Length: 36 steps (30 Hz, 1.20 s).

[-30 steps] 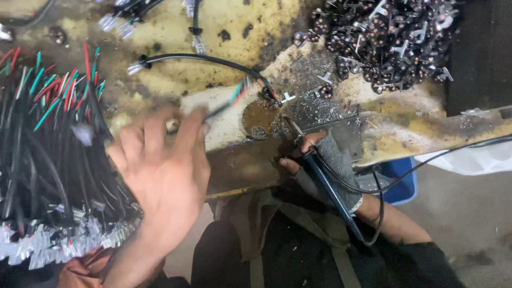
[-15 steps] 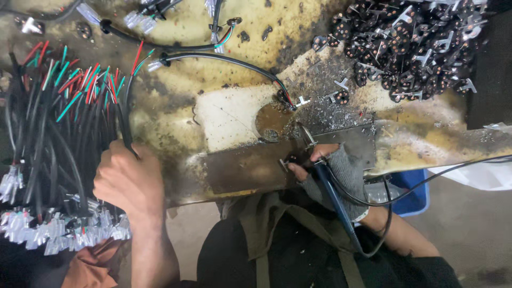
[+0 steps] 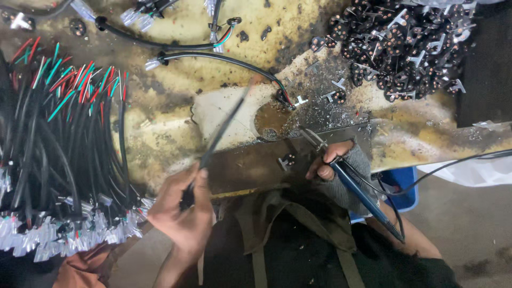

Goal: The person uses a soldering iron to attach small metal connectors to the ends of multi-colored wires. They repeatedly pick up a wire, apply solder to the connector, and place the finished unit on the work surface.

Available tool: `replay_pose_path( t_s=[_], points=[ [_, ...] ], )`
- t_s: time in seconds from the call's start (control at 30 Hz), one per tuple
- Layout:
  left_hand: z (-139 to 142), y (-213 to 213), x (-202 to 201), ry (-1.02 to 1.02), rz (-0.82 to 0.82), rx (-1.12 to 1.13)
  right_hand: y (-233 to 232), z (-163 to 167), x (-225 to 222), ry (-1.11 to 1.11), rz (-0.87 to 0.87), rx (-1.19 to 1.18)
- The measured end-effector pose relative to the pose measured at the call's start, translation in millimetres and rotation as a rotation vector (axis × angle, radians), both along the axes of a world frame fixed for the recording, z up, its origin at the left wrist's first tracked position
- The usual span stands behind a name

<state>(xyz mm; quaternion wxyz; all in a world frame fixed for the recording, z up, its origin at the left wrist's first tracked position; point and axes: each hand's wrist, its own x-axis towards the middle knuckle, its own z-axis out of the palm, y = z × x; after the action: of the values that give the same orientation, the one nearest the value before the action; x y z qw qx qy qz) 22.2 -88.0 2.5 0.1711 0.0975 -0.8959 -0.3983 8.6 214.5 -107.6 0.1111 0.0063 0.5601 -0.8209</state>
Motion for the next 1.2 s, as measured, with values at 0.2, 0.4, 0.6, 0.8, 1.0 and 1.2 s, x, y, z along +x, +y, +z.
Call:
replay_pose_path(
  t_s=[0.2,0.4,0.6,0.8,1.0,1.2],
  points=[
    [5,-3,-31,0.025,0.094,-0.121,-2,-3,4,0.122,0.035,0.175],
    [-18,23,-56,0.056,0.159,0.1,-4,9,-4,0.004,-0.013,0.093],
    [-5,26,-4,-0.082,-0.459,0.213,-3,35,-24,-0.071,-0.091,-0.073],
    [4,46,-14,-0.69,-0.598,0.423,-17,51,-22,0.207,0.22,0.727],
    [-8,63,-33,-0.548,-0.566,0.482,-9,49,-19,0.139,0.134,0.557],
    [-7,66,-22,-0.159,-0.451,0.281,-15,30,-17,0.15,0.125,0.496]
  ],
)
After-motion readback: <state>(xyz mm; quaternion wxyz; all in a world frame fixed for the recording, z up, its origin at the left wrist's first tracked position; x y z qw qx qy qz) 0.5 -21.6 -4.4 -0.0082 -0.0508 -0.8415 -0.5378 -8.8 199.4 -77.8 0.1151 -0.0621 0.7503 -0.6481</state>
